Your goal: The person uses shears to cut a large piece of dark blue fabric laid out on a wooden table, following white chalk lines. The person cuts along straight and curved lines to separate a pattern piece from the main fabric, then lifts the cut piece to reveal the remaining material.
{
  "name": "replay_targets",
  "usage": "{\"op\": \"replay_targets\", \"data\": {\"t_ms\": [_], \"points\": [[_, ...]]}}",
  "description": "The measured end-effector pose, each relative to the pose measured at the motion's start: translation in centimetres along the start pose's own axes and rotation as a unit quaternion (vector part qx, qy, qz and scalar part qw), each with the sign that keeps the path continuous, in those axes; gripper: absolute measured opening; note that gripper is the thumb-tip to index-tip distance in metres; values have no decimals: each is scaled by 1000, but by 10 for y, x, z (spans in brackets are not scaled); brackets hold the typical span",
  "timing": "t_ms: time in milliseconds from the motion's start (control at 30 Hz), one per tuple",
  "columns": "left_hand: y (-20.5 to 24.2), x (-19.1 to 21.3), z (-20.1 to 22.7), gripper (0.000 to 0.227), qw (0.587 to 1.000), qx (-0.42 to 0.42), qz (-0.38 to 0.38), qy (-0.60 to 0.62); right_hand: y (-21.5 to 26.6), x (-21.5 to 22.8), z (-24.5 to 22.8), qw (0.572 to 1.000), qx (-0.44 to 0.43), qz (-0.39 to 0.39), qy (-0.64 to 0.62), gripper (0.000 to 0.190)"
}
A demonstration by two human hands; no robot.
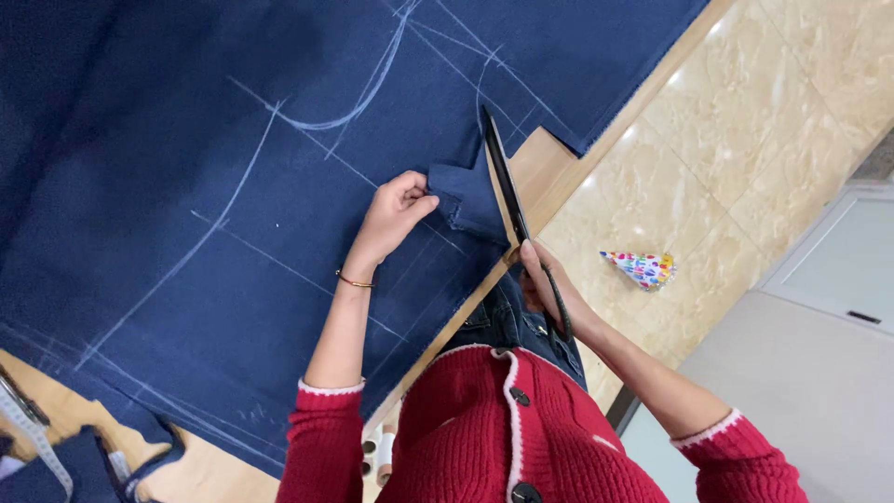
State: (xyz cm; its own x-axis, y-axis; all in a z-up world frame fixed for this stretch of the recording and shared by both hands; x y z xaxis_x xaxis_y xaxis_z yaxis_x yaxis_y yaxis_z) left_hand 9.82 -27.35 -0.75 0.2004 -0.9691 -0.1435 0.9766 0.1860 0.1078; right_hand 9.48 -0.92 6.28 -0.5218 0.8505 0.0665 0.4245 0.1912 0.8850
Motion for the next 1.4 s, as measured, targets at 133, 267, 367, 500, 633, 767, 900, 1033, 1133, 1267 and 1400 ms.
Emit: {"op": "replay_targets", "data": {"t_ms": [133,267,367,500,633,767,900,1033,1133,1267,1400], "points": [[1,8,-20,7,997,15,14,75,4,-16,-6,999,-14,3,30,61],[-1,8,-6,8,996,8,1,84,19,-40,-36,1000,-16,21,8,60],[3,9,-8,8,995,11,4,95,12,-47,-27,999,-13,31,-13,62],[3,8,3,8,991,6,30,128,4,-56,-16,996,-19,35,-80,62],[4,10,14,11,985,22,44,164,12,-69,-22,995,-16,32,-96,62],[5,10,-3,10,983,22,54,173,15,-77,-35,995,-1,36,-89,63],[6,11,-12,11,982,28,63,175,7,-86,-43,992,-24,43,-115,67],[5,9,1,11,982,33,67,176,3,-95,-46,990,-31,40,-135,66],[8,9,-3,9,976,45,75,199,0,-101,-43,984,-21,31,-172,68],[9,13,-16,10,969,55,90,225,-2,-112,-46,978,-31,10,-207,68],[7,15,-2,10,959,61,95,259,-6,-124,-51,973,-24,16,-231,67]]}}
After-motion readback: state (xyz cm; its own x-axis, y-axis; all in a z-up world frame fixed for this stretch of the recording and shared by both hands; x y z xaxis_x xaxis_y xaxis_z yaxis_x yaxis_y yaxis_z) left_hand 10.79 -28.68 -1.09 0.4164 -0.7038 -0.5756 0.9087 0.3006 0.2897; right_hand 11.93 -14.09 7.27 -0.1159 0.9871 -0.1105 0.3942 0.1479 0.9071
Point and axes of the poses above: each hand's wrist, its own y-axis away from the middle knuckle, its own x-axis out of the back of the hand, z = x × y, the point moved 5 cm from there along -y, towards the middle knuckle, and after that the axes turned 10 degrees about -x, right-handed, at the moved point
